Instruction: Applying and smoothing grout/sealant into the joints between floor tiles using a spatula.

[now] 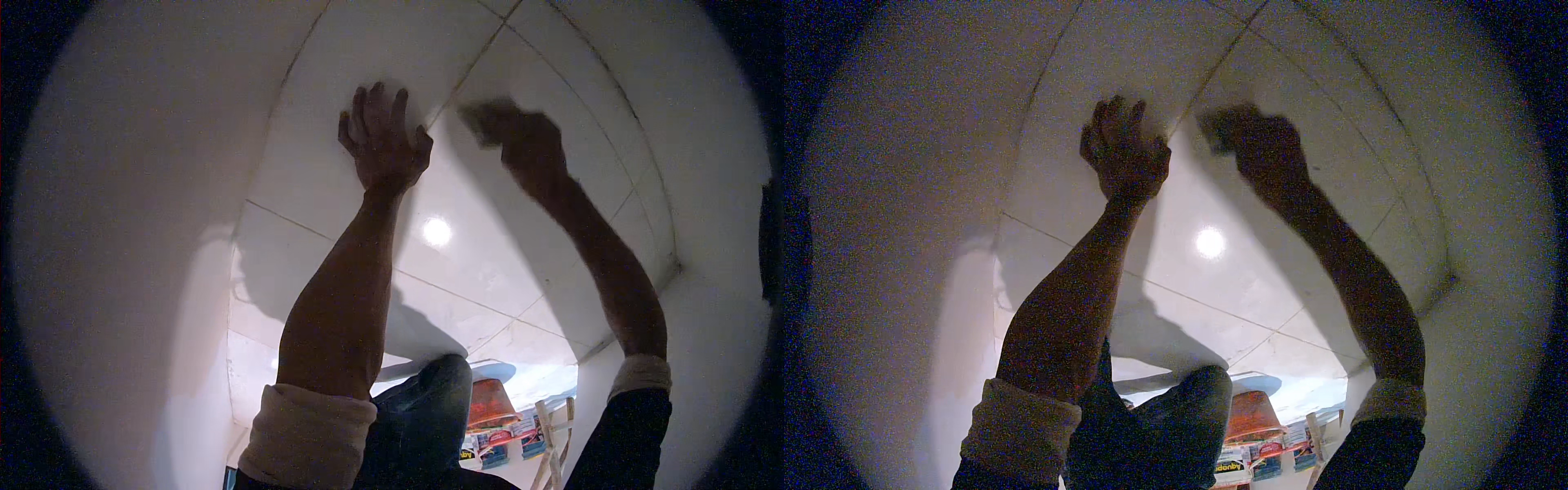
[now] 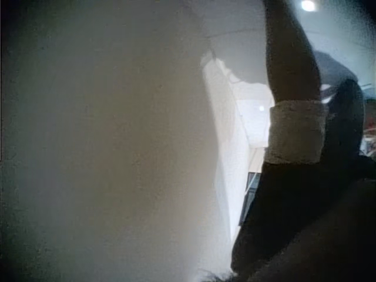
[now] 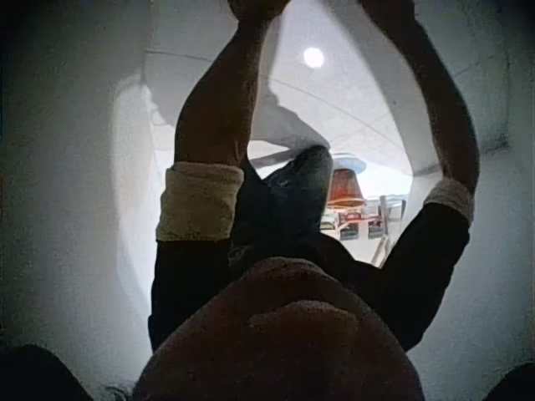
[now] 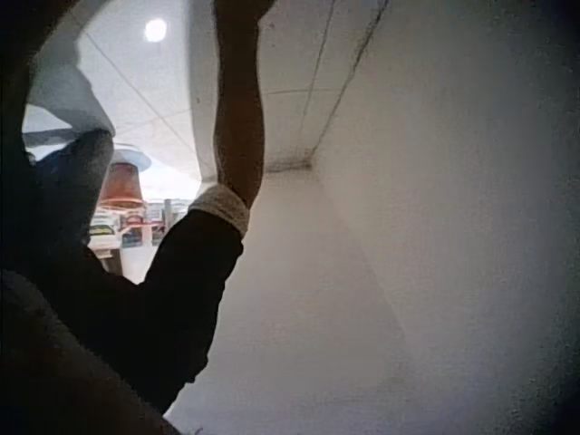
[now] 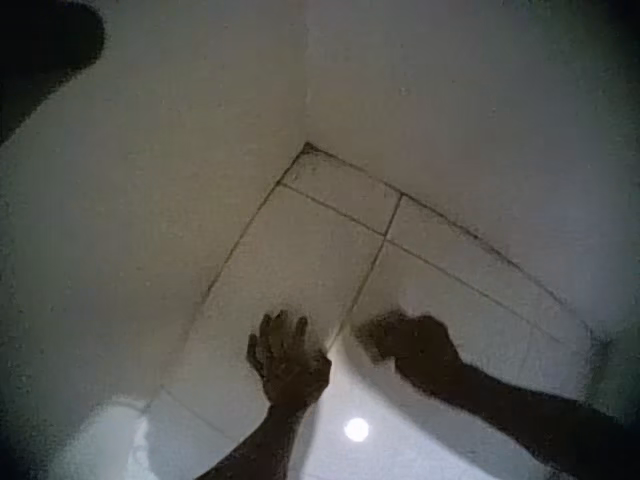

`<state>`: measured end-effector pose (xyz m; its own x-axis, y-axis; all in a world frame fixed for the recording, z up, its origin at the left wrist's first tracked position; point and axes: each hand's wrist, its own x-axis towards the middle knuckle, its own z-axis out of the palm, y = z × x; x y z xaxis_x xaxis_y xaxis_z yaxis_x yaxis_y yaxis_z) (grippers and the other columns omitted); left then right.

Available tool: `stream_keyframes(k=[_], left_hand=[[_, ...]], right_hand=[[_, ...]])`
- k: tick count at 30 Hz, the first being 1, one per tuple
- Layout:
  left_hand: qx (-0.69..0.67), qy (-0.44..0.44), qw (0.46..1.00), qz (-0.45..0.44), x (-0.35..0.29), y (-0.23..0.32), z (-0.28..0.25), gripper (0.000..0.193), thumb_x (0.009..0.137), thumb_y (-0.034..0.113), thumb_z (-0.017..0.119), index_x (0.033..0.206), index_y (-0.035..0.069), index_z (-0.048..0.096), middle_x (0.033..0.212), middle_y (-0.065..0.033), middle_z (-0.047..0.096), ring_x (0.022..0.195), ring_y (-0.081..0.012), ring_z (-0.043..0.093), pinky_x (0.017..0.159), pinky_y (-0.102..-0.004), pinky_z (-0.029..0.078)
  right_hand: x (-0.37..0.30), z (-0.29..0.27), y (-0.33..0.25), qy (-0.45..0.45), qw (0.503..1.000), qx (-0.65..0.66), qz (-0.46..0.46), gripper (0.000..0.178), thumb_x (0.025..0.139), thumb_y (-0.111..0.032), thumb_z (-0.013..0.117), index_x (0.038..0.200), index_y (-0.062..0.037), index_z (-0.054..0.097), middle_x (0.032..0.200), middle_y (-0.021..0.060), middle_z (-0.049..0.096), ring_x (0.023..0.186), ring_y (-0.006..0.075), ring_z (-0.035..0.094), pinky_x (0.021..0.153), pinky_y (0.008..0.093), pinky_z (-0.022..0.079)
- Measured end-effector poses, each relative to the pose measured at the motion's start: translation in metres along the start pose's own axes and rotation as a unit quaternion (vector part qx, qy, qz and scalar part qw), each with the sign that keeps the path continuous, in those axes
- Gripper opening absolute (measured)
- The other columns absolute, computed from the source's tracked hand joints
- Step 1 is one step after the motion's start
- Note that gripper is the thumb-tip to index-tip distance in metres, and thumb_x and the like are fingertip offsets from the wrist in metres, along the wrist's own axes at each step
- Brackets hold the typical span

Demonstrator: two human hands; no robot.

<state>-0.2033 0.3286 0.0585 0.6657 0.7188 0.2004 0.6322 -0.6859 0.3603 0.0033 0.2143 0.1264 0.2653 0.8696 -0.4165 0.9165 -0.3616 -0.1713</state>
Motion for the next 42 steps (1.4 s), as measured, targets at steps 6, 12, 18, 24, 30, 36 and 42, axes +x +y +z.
stream_keyframes(k=[6, 12, 18, 24, 30, 36, 42], left_hand=[[0.018, -0.04, 0.999, -0.012, -0.003, 0.0, 0.0, 0.059, 0.084, 0.034, 0.06, 0.139, 0.013, 0.051, 0.149, -0.0159, 0.043, 0.144, -0.0391, 0.031, 0.113, -0.0617, 0.021], [0.029, -0.046, 0.998, -0.019, -0.006, 0.002, 0.003, 0.06, 0.084, 0.033, 0.059, 0.14, 0.013, 0.05, 0.152, -0.0146, 0.04, 0.145, -0.0382, 0.029, 0.114, -0.0619, 0.019], [0.017, -0.008, 1.0, 0.0, -0.006, 0.001, 0.001, 0.061, 0.083, 0.028, 0.057, 0.142, 0.014, 0.048, 0.153, -0.015, 0.039, 0.145, -0.0385, 0.029, 0.114, -0.0617, 0.018], [0.009, 0.002, 1.0, 0.019, -0.007, -0.001, 0.004, 0.062, 0.081, 0.025, 0.057, 0.142, 0.014, 0.048, 0.152, -0.0157, 0.04, 0.144, -0.039, 0.029, 0.114, -0.0616, 0.019], [-0.001, -0.039, 0.999, -0.021, -0.012, 0.001, 0.005, 0.065, 0.079, 0.019, 0.057, 0.143, 0.014, 0.047, 0.151, -0.0151, 0.04, 0.144, -0.0377, 0.029, 0.115, -0.0625, 0.016], [-0.014, -0.01, 1.0, 0.002, -0.015, -0.007, -0.007, 0.065, 0.08, 0.021, 0.056, 0.144, 0.016, 0.047, 0.151, -0.0139, 0.037, 0.144, -0.0356, 0.028, 0.113, -0.061, 0.02], [0.083, -0.02, 0.992, -0.088, -0.049, -0.04, -0.02, 0.06, 0.086, 0.031, 0.062, 0.142, 0.015, 0.048, 0.149, -0.0157, 0.042, 0.142, -0.0349, 0.032, 0.11, -0.055, 0.024]], right_hand=[[0.022, -0.027, 0.024, 0.255, 0.964, -0.035, 0.061, 0.046, 0.082, -0.004, 0.05, 0.12, -0.0221, 0.071, 0.108, 0.0071, 0.073, 0.093, 0.0281, 0.071, 0.08, 0.0444, 0.055], [-0.019, 0.009, -0.016, 0.2, 0.976, 0.08, 0.028, 0.042, 0.082, -0.007, 0.057, 0.117, -0.0234, 0.072, 0.105, 0.0084, 0.073, 0.085, 0.0284, 0.07, 0.078, 0.048, 0.055], [-0.002, -0.018, -0.017, 0.129, 0.985, 0.061, 0.1, 0.049, 0.081, -0.002, 0.055, 0.122, -0.0237, 0.069, 0.118, 0.0031, 0.071, 0.105, 0.0227, 0.069, 0.085, 0.039, 0.057], [0.056, -0.023, -0.013, 0.148, 0.978, -0.103, 0.108, 0.04, 0.083, -0.009, 0.057, 0.118, -0.0234, 0.07, 0.108, 0.0076, 0.073, 0.092, 0.0268, 0.07, 0.077, 0.0455, 0.057], [-0.066, 0.029, -0.063, 0.119, 0.989, 0.072, 0.043, 0.048, 0.079, 0.005, 0.054, 0.115, -0.0201, 0.072, 0.112, 0.0048, 0.073, 0.094, 0.0254, 0.071, 0.084, 0.0413, 0.057], [-0.033, 0.015, -0.004, 0.239, 0.958, 0.15, -0.054, 0.055, 0.075, 0.01, 0.057, 0.121, -0.0185, 0.068, 0.118, 0.0039, 0.071, 0.106, 0.0258, 0.068, 0.092, 0.0405, 0.054], [0.018, 0.026, 0.033, 0.255, 0.933, -0.071, -0.243, 0.056, 0.077, -0.001, 0.066, 0.13, -0.021, 0.064, 0.137, 0.0011, 0.061, 0.128, 0.024, 0.056, 0.112, 0.042, 0.042]])
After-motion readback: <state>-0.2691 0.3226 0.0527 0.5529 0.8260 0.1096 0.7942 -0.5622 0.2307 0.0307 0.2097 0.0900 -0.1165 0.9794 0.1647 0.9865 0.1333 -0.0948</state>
